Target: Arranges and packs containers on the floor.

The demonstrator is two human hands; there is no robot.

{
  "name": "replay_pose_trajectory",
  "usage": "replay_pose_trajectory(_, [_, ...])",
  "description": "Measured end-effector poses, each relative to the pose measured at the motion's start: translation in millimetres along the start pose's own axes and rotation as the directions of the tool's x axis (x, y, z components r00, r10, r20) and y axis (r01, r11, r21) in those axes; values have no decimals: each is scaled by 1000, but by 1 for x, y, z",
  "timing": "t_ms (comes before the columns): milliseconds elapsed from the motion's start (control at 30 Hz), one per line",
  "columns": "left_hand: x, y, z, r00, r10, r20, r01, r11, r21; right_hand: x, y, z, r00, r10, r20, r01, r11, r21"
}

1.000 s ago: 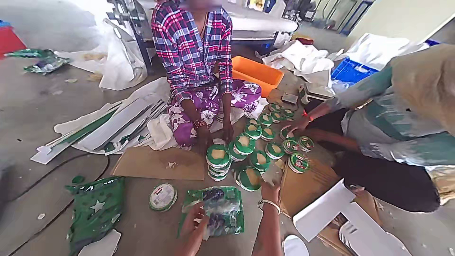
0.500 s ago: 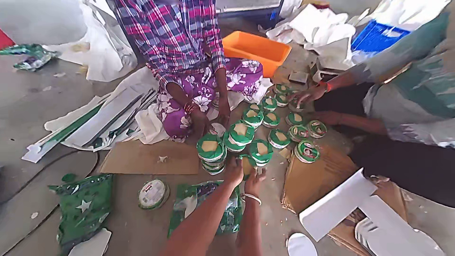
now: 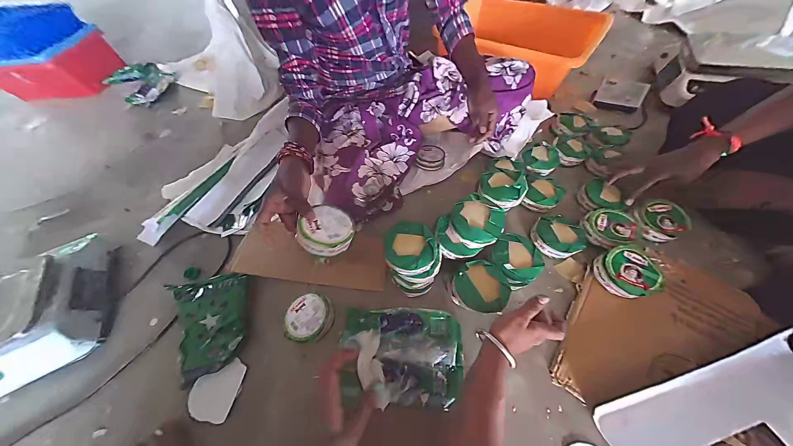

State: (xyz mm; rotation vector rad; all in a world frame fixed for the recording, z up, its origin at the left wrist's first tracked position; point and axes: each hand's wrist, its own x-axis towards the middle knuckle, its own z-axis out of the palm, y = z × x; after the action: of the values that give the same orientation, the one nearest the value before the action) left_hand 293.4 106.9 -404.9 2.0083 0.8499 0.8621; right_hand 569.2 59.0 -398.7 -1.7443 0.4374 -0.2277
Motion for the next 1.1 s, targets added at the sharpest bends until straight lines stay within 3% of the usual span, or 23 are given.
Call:
replay_pose_trajectory(67, [1, -19, -41, 983, -96, -159, 119, 983, 142, -3, -13, -5, 999, -46, -17, 48, 994, 94])
replay_pose_trajectory(200, [33, -54, -77, 896, -274, -350, 300, 954, 21, -24, -46, -17, 976, -211, 58, 192, 952, 240])
replay_pose_trajectory(400, [28, -75, -87, 882, -304, -361, 344, 937, 52, -63, -86, -40, 926, -337, 167, 288, 921, 262])
replay_pose_trajectory(500, [29, -67, -89, 885, -356, -301, 396, 915, 81, -82, -95, -47, 887, -400, 229, 344, 905, 249])
replay_pose_trajectory(600, [53, -45, -92, 911, -396, -119, 413, 881, 230, -100, -88, -54, 816, -470, 337, 412, 881, 232])
replay_pose_trajectory(700, [87, -32, -88, 936, -327, 128, 225, 838, 497, -124, -78, -55, 762, -382, 522, 353, 922, 160])
replay_pose_trajectory(800, [106, -32, -81, 851, -354, 388, 41, 782, 622, -144, -72, -49, 691, -349, 632, 336, 930, 147])
replay_pose_trajectory(900, [107, -37, -76, 827, -351, 438, -5, 776, 631, -157, -75, -44, 671, -366, 645, 350, 923, 160])
replay_pose_trajectory(967, [107, -33, -79, 801, -383, 459, 30, 792, 609, -164, -79, -49, 662, -379, 646, 373, 915, 155])
replay_pose_trajectory(1067, [125, -25, -91, 661, -540, 521, 190, 792, 580, -174, -86, -60, 645, -382, 661, 367, 914, 170])
replay_pose_trajectory(1100, [129, -26, -94, 653, -563, 506, 233, 786, 573, -177, -87, -64, 651, -357, 669, 339, 926, 165])
